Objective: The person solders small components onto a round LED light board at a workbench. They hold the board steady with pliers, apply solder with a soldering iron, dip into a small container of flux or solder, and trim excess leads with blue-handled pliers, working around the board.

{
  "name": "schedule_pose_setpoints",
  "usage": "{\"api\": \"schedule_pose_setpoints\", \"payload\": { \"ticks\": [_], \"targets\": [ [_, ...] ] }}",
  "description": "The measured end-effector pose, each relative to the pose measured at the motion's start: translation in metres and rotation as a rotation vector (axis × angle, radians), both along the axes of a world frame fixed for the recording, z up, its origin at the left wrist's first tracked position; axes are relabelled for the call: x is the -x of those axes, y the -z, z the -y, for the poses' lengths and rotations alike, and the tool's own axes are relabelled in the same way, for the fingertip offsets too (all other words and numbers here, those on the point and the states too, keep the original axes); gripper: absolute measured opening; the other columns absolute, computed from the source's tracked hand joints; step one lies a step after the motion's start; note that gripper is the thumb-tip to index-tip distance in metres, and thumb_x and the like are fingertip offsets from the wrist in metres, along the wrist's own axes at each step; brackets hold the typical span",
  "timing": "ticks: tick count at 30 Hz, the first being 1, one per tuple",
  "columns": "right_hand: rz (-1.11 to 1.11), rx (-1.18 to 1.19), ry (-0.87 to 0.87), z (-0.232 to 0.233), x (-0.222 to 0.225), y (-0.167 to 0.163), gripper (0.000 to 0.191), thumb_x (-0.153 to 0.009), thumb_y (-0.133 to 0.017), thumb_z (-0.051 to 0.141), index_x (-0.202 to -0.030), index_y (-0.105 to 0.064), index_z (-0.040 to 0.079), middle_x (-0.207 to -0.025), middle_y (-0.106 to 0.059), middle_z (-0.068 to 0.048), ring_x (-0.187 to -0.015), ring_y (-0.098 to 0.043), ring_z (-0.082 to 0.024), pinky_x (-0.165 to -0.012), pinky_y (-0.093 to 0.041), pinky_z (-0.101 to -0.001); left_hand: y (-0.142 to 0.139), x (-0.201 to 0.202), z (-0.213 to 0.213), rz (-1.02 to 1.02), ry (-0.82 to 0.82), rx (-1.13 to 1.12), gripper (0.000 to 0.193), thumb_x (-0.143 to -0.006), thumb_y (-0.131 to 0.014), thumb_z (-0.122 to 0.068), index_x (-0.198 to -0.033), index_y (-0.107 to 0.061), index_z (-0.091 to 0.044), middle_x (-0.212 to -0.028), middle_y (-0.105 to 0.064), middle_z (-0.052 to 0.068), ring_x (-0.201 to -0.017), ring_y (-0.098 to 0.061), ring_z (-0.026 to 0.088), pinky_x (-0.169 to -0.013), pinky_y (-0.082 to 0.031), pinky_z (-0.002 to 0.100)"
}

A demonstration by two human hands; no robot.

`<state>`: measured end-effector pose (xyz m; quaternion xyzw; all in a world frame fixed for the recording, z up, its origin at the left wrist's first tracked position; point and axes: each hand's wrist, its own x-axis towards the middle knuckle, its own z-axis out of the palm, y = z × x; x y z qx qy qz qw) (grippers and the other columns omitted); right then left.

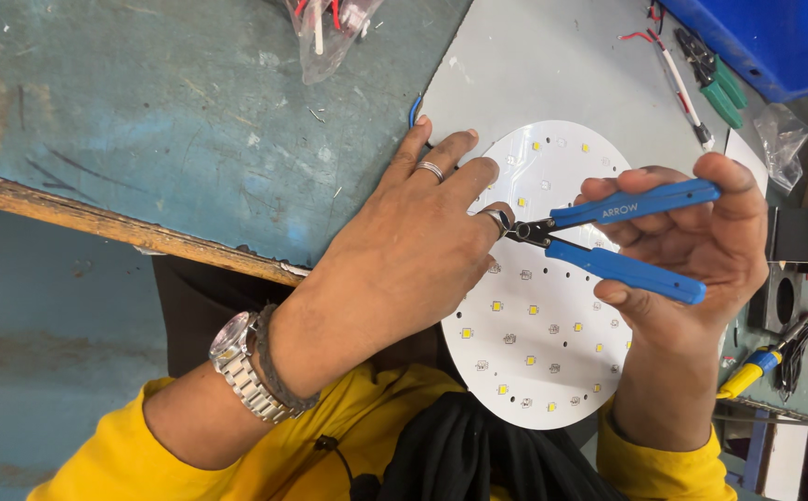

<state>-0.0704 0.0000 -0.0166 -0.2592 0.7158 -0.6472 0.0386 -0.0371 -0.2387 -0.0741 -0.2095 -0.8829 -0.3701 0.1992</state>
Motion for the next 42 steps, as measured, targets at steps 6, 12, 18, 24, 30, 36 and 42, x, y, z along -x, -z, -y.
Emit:
{"api": "schedule_pose_setpoints", "payload": {
  "ticks": [6,12,18,24,30,36,42],
  "targets": [
    [-0.003,0.008,-0.014,-0.004,0.003,0.001,0.082,-0.084,-0.092,0.008,-0.150,-0.043,0.007,-0.133,-0.068,-0.017,-0.126,-0.070,-0.031,-0.113,-0.060,-0.0444,-0.002,0.000,-0.003,0.004,-0.007,0.008,0.027,-0.079,-0.076,-0.016,-0.102,-0.076,-0.002,-0.121,-0.060,0.019,-0.134,-0.047,0.041,-0.117,-0.029,0.061],
    [-0.003,0.000,-0.042,-0.008,0.004,-0.001,0.088,-0.082,-0.092,0.006,-0.154,-0.041,0.007,-0.133,-0.067,-0.017,-0.126,-0.069,-0.032,-0.113,-0.058,-0.0464,-0.001,0.001,-0.010,-0.017,-0.025,0.020,0.025,-0.080,-0.074,-0.015,-0.102,-0.077,-0.003,-0.121,-0.062,0.017,-0.132,-0.048,0.041,-0.116,-0.030,0.062],
    [-0.003,-0.010,-0.098,-0.011,0.007,-0.007,0.103,-0.078,-0.092,0.007,-0.160,-0.030,0.006,-0.144,-0.059,-0.016,-0.134,-0.063,-0.032,-0.116,-0.058,-0.0478,-0.005,0.003,-0.012,0.019,-0.021,-0.019,0.019,-0.079,-0.074,-0.012,-0.097,-0.077,-0.005,-0.120,-0.064,0.012,-0.132,-0.050,0.036,-0.117,-0.030,0.059],
    [-0.025,-0.008,-0.104,-0.018,0.004,-0.015,0.108,-0.077,-0.093,0.008,-0.162,-0.026,0.006,-0.144,-0.058,-0.015,-0.138,-0.061,-0.032,-0.118,-0.056,-0.0473,-0.006,0.002,-0.012,0.073,0.010,-0.040,0.015,-0.081,-0.075,-0.014,-0.093,-0.076,-0.005,-0.122,-0.064,0.010,-0.134,-0.049,0.034,-0.119,-0.028,0.056],
    [-0.031,0.008,-0.089,-0.025,0.004,-0.021,0.109,-0.077,-0.093,0.008,-0.163,-0.026,0.006,-0.145,-0.058,-0.015,-0.138,-0.061,-0.031,-0.119,-0.056,-0.0469,-0.005,0.003,-0.007,0.092,0.046,-0.103,0.012,-0.082,-0.074,-0.012,-0.091,-0.078,-0.005,-0.125,-0.067,0.012,-0.136,-0.050,0.035,-0.119,-0.028,0.056],
    [-0.016,0.045,-0.077,-0.026,0.002,-0.018,0.112,-0.075,-0.095,0.008,-0.162,-0.024,0.005,-0.148,-0.057,-0.014,-0.138,-0.061,-0.031,-0.119,-0.056,-0.0464,-0.005,0.005,-0.007,0.101,0.058,-0.128,0.007,-0.081,-0.074,-0.010,-0.082,-0.078,-0.004,-0.123,-0.070,0.013,-0.135,-0.052,0.036,-0.119,-0.027,0.057],
    [-0.054,-0.001,-0.115,-0.024,0.001,-0.016,0.112,-0.074,-0.093,0.009,-0.162,-0.024,0.007,-0.149,-0.056,-0.015,-0.140,-0.059,-0.031,-0.119,-0.054,-0.0472,-0.011,0.003,-0.006,0.113,0.044,-0.210,0.010,-0.084,-0.071,-0.007,-0.091,-0.067,-0.003,-0.110,-0.069,0.013,-0.134,-0.055,0.037,-0.120,-0.030,0.057]
  ]
}}
